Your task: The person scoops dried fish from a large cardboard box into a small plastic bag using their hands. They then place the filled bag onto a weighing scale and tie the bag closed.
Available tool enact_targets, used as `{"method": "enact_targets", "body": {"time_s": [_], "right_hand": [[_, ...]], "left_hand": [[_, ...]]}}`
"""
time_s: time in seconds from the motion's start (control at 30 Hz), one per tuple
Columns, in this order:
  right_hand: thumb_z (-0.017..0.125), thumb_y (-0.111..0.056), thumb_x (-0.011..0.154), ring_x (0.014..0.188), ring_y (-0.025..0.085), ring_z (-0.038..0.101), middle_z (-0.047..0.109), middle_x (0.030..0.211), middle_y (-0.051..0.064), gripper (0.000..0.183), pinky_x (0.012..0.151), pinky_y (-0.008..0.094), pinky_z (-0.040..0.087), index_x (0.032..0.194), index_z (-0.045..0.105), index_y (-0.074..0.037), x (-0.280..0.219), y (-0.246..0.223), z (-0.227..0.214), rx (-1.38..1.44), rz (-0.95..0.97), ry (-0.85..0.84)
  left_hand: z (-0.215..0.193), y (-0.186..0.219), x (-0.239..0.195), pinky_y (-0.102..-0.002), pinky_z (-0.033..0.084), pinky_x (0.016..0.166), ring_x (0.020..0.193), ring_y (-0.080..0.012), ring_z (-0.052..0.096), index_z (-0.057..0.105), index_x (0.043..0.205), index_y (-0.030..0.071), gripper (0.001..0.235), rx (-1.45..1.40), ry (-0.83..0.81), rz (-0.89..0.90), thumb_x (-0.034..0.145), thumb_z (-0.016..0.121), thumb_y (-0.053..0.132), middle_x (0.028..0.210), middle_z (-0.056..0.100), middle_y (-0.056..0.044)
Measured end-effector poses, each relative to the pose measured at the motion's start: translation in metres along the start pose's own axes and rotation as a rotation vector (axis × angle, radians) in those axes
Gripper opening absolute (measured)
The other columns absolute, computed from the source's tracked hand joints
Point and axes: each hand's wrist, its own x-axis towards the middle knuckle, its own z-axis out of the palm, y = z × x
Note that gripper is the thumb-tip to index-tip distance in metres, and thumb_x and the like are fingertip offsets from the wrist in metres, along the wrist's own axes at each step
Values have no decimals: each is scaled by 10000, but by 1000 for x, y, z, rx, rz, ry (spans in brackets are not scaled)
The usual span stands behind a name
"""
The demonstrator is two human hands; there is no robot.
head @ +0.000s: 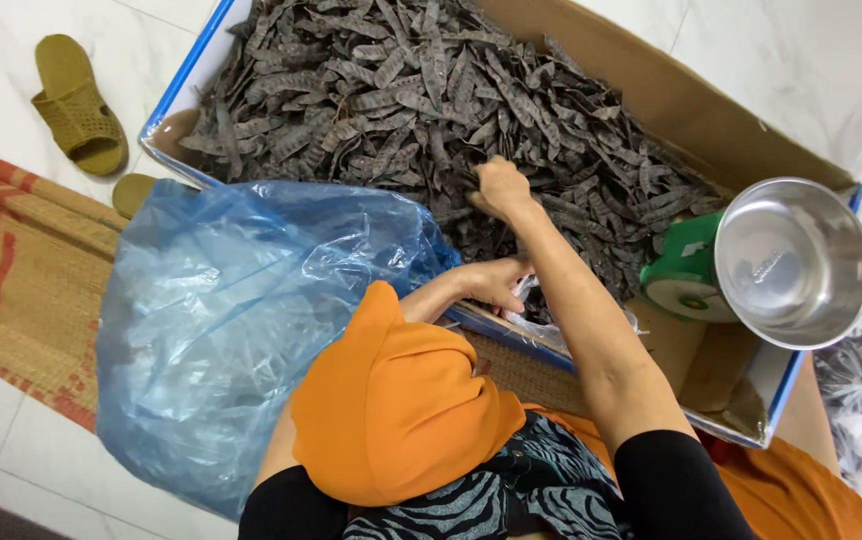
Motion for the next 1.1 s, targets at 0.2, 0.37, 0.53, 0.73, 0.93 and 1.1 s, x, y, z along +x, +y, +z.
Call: {"method": "enact_targets", "body": {"time_s": [0.2,0.37,0.53,0.73,0.93,1.1], "right_hand": [[742,-181,926,959,289,682,723,1050,164,281,856,388,538,1138,683,-7,-50,66,-12,651,-7,218],[710,-119,972,820,150,697,731,903,33,125,768,292,563,1046,678,-24,-112,76,-59,1242,74,350],[715,-67,1015,869,125,656,705,977,48,100,790,290,546,1107,688,-40,-181,72,-96,1104,40,507],[731,-80,898,923,270,747,749,1056,171,259,798,387,594,1143,661,-33,-230,56,-60,565,20,361],[758,-187,867,1014,444,664,701,1073,256,441,838,500,524,1235,587,-15,-233,45,-9,362,132,4],[840,-247,761,1052,457,631,636,1154,293,609,895,494,520,1227,574,42,-250,63,-9,370,-21,245]], "left_hand": [[-3,-4,3,-312,614,567,689,-200,711,116,1640,66,1043,-14,37,-3,772,681,-53,1384,503,-351],[-2,-3,8,-307,600,569,681,-188,700,121,1662,106,1057,-42,65,-27,775,673,-61,1344,535,-370],[-5,0,9,-302,585,571,674,-177,690,126,1683,146,1074,-82,113,-51,779,665,-69,1304,566,-388],[-4,0,10,-297,568,573,665,-163,676,132,1709,194,1097,-166,143,-118,784,654,-79,1256,604,-411],[2,19,1,-292,576,555,680,-145,688,145,1648,222,1037,-103,138,-60,779,614,-96,1579,406,-202],[3,20,0,-270,564,548,707,-127,676,175,1649,210,1030,-102,158,-12,765,591,-116,1689,298,-171]]}}
